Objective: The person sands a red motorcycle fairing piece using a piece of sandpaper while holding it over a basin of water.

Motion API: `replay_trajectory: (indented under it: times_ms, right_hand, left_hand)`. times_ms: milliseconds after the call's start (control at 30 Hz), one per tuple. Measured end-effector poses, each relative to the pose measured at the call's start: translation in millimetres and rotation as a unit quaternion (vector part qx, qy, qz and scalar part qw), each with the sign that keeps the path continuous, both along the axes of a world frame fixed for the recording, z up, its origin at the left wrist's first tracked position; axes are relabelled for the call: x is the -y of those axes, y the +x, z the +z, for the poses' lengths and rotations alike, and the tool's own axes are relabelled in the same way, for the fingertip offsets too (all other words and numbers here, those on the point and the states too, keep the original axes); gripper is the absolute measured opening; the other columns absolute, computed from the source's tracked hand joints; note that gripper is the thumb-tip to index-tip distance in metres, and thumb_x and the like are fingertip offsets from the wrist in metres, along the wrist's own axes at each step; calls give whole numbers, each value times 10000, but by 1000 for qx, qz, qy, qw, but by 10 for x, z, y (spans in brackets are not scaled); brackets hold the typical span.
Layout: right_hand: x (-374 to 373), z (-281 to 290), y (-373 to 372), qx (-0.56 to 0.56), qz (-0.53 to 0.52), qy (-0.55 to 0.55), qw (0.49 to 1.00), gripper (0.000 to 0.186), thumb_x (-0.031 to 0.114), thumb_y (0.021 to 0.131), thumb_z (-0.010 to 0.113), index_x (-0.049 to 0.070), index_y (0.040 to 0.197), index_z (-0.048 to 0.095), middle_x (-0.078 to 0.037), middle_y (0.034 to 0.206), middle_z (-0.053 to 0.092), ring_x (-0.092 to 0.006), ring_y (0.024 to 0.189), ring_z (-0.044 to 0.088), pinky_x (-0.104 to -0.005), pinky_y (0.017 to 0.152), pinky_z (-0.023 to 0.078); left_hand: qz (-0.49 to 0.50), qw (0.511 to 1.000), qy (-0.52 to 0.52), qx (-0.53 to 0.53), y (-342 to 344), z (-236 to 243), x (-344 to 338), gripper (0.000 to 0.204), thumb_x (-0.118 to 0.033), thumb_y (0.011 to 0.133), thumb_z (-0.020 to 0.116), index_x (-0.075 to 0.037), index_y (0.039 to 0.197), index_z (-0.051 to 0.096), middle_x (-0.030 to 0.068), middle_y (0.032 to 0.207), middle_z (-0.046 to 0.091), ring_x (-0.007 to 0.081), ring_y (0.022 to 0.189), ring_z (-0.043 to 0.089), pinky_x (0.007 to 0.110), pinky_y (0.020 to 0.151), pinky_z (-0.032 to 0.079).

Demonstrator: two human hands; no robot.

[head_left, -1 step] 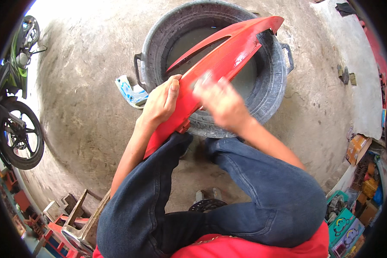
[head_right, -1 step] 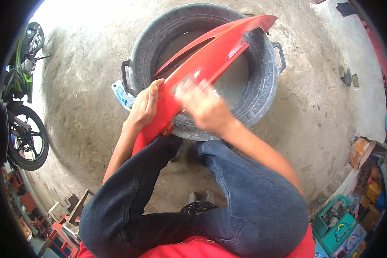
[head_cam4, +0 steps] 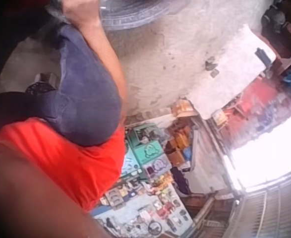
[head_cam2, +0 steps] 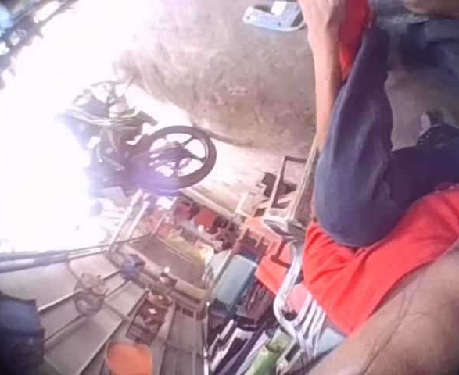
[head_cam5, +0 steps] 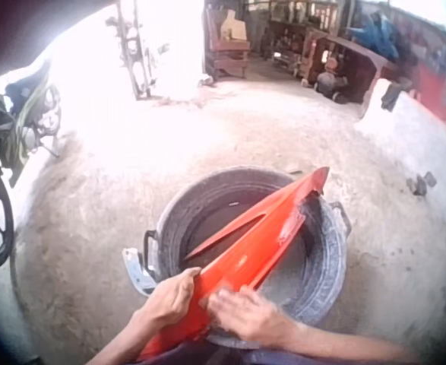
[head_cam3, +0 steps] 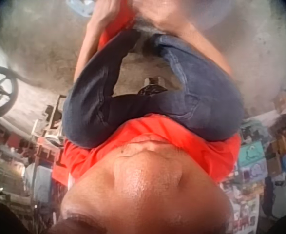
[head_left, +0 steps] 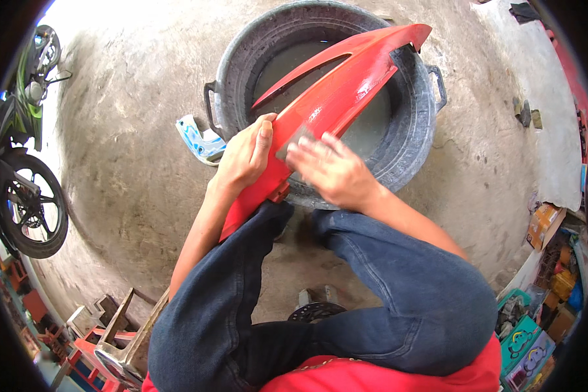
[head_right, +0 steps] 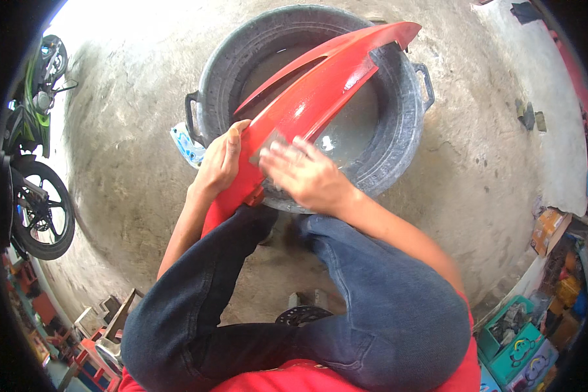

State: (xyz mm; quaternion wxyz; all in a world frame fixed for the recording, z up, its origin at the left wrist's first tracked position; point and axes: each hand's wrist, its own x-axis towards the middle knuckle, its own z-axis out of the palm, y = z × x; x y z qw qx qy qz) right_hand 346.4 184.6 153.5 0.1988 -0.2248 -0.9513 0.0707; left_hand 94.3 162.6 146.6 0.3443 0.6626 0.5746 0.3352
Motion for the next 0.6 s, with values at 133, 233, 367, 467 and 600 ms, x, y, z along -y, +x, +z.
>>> replay_trajectory:
  times_ms: [133,233,367,467,600]
  right_hand:
    - [-544,31,307,12,-112,79,991,388,159,1000,565,84,1365,673,-130,1409,681,-275,1313,646,-546,1123,455]
    - [-927,-7,519,-48,-301,2,952,357,161,1062,525,51,1379,648,-143,1427,661,-327,1328,621,-563,1116,446]
    - [-226,50,219,37,-88,70,993,446,183,1007,538,1,1406,620,-203,1444,634,-382,1338,614,-547,1138,445]
    - [151,30,67,6,23,24,999,433,200,975,541,62,1366,668,-136,1383,692,-274,1314,648,-525,1145,458]
    - [-725,-17,587,-5,-214,44,976,395,170,1016,546,63,1377,666,-136,1409,680,-305,1306,644,-549,1131,443]
  left_hand:
    - [-7,1000,-8,-6,25,47,-29,626,-442,1150,283,75,1338,580,278,1088,695,476,1098,660,480,969,512]
    - [6,1000,2,1,18,31,-18,636,-462,1147,289,69,1341,580,259,1040,693,471,1059,664,480,953,514]
    - [-3,1000,-18,18,40,-20,-27,639,-471,1145,295,65,1344,580,261,1038,692,471,1052,666,478,949,514]
    - [5,1000,4,1,-36,-15,-6,635,-467,1146,295,65,1347,578,257,1029,690,466,1037,669,476,941,514]
    - [-7,1000,-21,-4,8,95,-36,625,-456,1149,292,64,1347,576,274,1071,691,472,1080,665,476,956,512]
